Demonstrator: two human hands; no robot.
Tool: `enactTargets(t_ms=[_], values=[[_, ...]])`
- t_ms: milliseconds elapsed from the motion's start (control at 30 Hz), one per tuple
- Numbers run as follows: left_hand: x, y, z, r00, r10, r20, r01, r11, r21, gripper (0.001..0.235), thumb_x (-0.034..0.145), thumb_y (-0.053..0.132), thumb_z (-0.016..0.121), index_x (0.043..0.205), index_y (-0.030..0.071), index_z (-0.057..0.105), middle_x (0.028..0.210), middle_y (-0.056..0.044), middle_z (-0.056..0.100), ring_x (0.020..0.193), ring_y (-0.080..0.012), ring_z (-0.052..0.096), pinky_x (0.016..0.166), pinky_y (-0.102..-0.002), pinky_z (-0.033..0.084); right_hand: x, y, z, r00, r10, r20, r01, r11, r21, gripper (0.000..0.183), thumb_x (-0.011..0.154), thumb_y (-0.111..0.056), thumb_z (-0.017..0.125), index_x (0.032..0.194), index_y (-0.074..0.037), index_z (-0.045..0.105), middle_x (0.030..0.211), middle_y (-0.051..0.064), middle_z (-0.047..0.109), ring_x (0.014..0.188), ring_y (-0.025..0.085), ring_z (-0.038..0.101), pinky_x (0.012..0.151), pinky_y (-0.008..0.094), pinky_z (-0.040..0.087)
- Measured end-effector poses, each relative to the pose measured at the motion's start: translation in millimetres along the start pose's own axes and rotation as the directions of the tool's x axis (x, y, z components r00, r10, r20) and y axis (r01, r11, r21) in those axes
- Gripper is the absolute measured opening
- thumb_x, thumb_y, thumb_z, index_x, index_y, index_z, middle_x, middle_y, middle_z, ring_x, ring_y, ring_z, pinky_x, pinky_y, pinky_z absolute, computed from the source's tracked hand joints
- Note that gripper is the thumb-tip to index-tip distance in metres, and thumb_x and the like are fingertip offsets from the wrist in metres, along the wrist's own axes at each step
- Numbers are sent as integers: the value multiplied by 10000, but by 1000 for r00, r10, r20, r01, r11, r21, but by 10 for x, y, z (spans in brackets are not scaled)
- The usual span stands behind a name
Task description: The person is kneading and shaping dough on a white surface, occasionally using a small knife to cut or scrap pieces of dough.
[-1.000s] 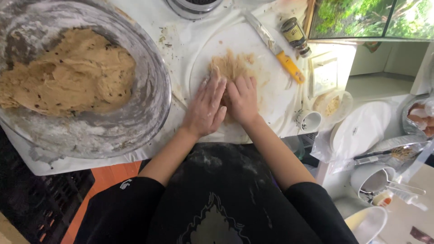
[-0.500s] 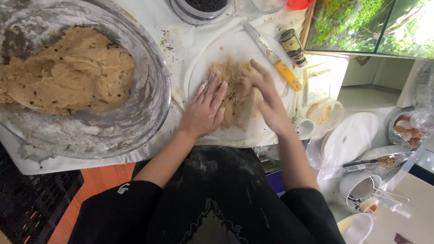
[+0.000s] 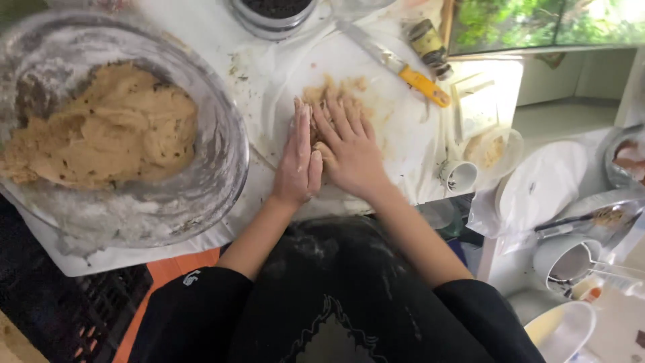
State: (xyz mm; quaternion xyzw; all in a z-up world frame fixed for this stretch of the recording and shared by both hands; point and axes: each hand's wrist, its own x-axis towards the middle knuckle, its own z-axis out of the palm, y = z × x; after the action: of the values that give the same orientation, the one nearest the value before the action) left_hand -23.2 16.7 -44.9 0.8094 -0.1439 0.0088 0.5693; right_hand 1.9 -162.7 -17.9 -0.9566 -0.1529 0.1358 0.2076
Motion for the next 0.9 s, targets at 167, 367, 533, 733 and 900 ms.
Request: enactTargets(t_ms=[167, 367, 533, 733, 900], values=[[-9, 24, -21, 1000, 3, -9, -2, 998, 68, 628, 1071, 110, 443, 1639, -24, 213, 1704, -260, 260, 1589, -450, 333, 1321, -529, 302, -167, 148, -855, 780, 598, -186, -144, 460, 876, 453, 1027, -280, 378, 1250, -31, 684, 1215, 188, 752, 975, 320, 775, 924, 461, 607], [76, 44, 61, 996, 18, 83, -42, 954, 298, 614, 1047, 214, 569, 1596, 21, 374, 1652, -236, 340, 1482, -367, 401, 1242, -530, 359, -108, 28, -1040, 906, 405, -122, -248, 742, 622, 241, 1001, -35, 516, 1160, -16, 696, 1057, 131, 746, 889, 270, 764, 754, 399, 637], [452, 368, 95, 945, 145, 293, -236, 922, 308, 706, 899, 389, 727, 1524, 150, 499, 1582, -115, 404, 1482, -386, 383, 1230, -561, 292, -170, 469, -781, 921, 77, -383, -166, 965, -205, 616, 827, 57, 710, 1430, 3, 595, 1311, 207, 600, 1199, 401, 563, 992, 495, 440], [448, 46, 402, 946, 198, 257, -305, 811, 500, 382, 950, 333, 736, 1263, 122, 675, 1309, -93, 591, 1266, -307, 533, 1142, -540, 400, -230, 943, -530, 934, 154, -322, -205, 970, -130, 588, 905, 20, 728, 1462, -76, 566, 1176, 156, 579, 1097, 355, 574, 944, 468, 434], [515, -192, 628, 922, 130, 364, -314, 801, 509, 140, 1052, 273, 711, 1107, 150, 675, 1133, -59, 606, 1130, -271, 566, 1042, -478, 455, -381, 804, -533, 944, 45, -328, -104, 981, -162, 503, 971, 9, 677, 1447, -66, 532, 1172, 177, 557, 1052, 385, 580, 915, 467, 484]])
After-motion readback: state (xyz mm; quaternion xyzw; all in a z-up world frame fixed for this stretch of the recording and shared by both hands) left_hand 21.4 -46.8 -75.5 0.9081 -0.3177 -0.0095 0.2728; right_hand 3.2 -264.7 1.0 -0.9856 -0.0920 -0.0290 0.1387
